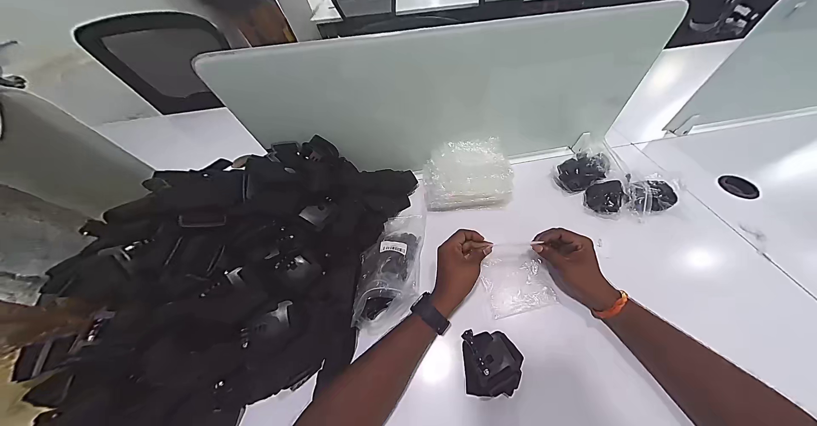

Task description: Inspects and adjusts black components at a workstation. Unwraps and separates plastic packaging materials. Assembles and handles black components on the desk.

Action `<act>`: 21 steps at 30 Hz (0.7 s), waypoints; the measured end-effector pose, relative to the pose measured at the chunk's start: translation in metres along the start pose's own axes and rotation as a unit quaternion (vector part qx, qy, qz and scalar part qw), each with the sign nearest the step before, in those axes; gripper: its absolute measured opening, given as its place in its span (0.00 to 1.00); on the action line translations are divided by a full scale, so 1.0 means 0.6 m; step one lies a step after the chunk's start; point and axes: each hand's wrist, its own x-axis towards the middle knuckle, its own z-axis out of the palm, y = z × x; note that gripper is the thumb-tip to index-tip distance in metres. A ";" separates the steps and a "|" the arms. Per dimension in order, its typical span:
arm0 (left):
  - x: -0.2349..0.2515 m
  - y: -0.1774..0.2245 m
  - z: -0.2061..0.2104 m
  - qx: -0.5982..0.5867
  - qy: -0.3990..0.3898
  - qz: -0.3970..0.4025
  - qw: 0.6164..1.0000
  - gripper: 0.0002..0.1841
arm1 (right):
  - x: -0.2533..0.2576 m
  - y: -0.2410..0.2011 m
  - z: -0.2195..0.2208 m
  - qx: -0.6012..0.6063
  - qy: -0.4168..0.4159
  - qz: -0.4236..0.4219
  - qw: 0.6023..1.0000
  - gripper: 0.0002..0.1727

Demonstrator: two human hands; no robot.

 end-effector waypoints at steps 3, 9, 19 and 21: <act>0.006 -0.011 -0.005 0.020 0.012 0.010 1.000 0.24 | 0.017 -0.021 -0.009 -0.091 0.058 -0.020 0.994 0.04; 0.008 -0.016 -0.003 0.065 0.040 0.015 0.997 0.21 | 0.130 -0.166 -0.028 -0.345 0.203 -0.311 0.862 0.08; 0.010 -0.015 -0.007 0.062 0.032 0.024 0.997 0.13 | 0.262 -0.052 0.152 -0.546 0.030 -0.369 0.752 0.09; 0.010 -0.012 -0.008 0.066 0.028 0.025 0.997 0.13 | 0.263 -0.029 0.171 -0.551 0.004 -0.339 0.763 0.09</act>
